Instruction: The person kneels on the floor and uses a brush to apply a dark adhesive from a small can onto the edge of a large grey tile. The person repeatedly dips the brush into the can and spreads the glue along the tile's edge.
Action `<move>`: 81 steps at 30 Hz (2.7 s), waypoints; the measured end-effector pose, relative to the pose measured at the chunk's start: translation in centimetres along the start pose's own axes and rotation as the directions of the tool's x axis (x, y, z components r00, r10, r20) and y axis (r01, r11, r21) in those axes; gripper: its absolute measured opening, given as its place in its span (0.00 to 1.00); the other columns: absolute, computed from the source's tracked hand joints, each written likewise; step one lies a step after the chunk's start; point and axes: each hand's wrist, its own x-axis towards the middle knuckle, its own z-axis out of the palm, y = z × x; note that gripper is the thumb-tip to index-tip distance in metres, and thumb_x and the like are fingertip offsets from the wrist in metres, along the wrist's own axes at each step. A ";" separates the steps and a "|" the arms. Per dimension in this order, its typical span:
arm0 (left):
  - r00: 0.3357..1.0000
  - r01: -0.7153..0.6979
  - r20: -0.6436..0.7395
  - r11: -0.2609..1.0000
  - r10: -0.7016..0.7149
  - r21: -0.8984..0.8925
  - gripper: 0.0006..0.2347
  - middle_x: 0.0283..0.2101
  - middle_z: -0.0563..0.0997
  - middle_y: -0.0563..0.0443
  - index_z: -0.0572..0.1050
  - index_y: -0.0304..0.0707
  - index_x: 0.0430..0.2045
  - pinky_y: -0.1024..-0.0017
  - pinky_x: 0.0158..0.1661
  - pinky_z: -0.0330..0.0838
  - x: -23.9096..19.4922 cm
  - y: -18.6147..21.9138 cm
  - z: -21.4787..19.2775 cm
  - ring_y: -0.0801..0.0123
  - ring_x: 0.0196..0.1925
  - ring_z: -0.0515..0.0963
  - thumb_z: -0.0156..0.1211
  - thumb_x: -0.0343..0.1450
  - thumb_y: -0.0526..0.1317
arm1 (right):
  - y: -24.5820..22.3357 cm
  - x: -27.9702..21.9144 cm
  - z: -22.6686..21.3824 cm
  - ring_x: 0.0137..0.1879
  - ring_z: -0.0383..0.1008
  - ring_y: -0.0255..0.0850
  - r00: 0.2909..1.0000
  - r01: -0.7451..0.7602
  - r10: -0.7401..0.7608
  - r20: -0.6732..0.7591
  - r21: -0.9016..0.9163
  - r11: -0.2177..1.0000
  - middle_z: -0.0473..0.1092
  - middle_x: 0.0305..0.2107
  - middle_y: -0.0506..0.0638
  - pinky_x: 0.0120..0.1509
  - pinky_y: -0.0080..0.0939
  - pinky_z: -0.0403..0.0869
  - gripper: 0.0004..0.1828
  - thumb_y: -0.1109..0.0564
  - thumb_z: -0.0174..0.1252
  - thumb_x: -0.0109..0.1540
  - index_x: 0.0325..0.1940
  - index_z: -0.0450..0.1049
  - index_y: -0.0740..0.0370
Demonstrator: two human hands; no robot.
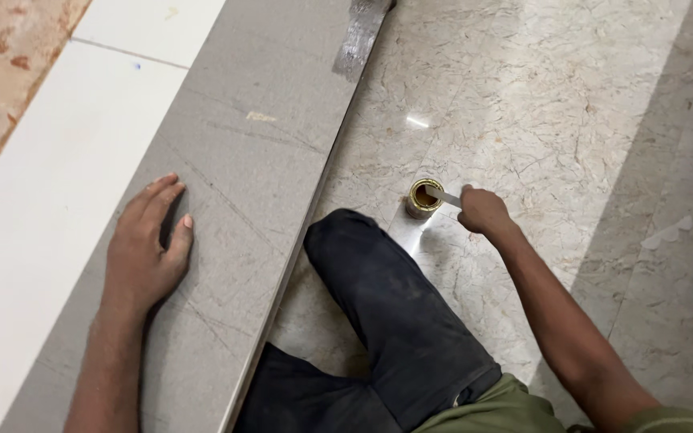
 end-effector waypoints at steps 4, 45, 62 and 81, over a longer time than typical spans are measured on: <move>1.000 0.015 -0.009 1.000 -0.015 -0.006 0.18 0.66 0.75 0.41 0.74 0.33 0.58 0.56 0.66 0.66 0.2 0.1 0.2 0.50 0.68 0.72 0.58 0.72 0.34 | -0.7 3.8 0.2 0.43 0.80 0.57 0.998 0.031 -0.036 -0.049 -0.093 0.995 0.78 0.36 0.61 0.46 0.55 0.77 0.09 0.62 0.59 0.56 0.40 0.81 0.60; 0.999 0.045 -0.029 0.999 -0.045 -0.014 0.17 0.59 0.78 0.39 0.77 0.30 0.49 0.57 0.59 0.71 1.8 1.4 -0.5 0.49 0.61 0.76 0.62 0.65 0.29 | 4.0 -0.7 11.2 0.38 0.77 0.42 0.966 -0.013 0.176 -0.190 0.643 0.766 0.79 0.37 0.56 0.44 0.41 0.76 0.21 0.53 0.73 0.56 0.52 0.83 0.59; 0.999 0.016 -0.030 1.000 -0.017 -0.026 0.17 0.64 0.77 0.43 0.76 0.33 0.54 0.58 0.66 0.67 0.8 0.1 0.2 0.53 0.67 0.74 0.60 0.69 0.31 | 2.4 0.1 11.8 0.25 0.59 0.31 0.989 -0.139 0.051 0.138 0.990 0.023 0.61 0.24 0.43 0.27 0.34 0.63 0.23 0.58 0.55 0.69 0.68 0.72 0.65; 0.996 0.012 -0.085 0.998 -0.018 -0.068 0.18 0.63 0.76 0.45 0.76 0.35 0.53 0.57 0.65 0.65 0.5 -0.4 0.2 0.53 0.67 0.73 0.62 0.67 0.33 | -6.9 -5.3 -4.4 0.35 0.74 0.37 0.991 0.118 -0.071 -0.116 0.993 0.027 0.74 0.34 0.53 0.36 0.35 0.74 0.25 0.51 0.44 0.72 0.69 0.65 0.67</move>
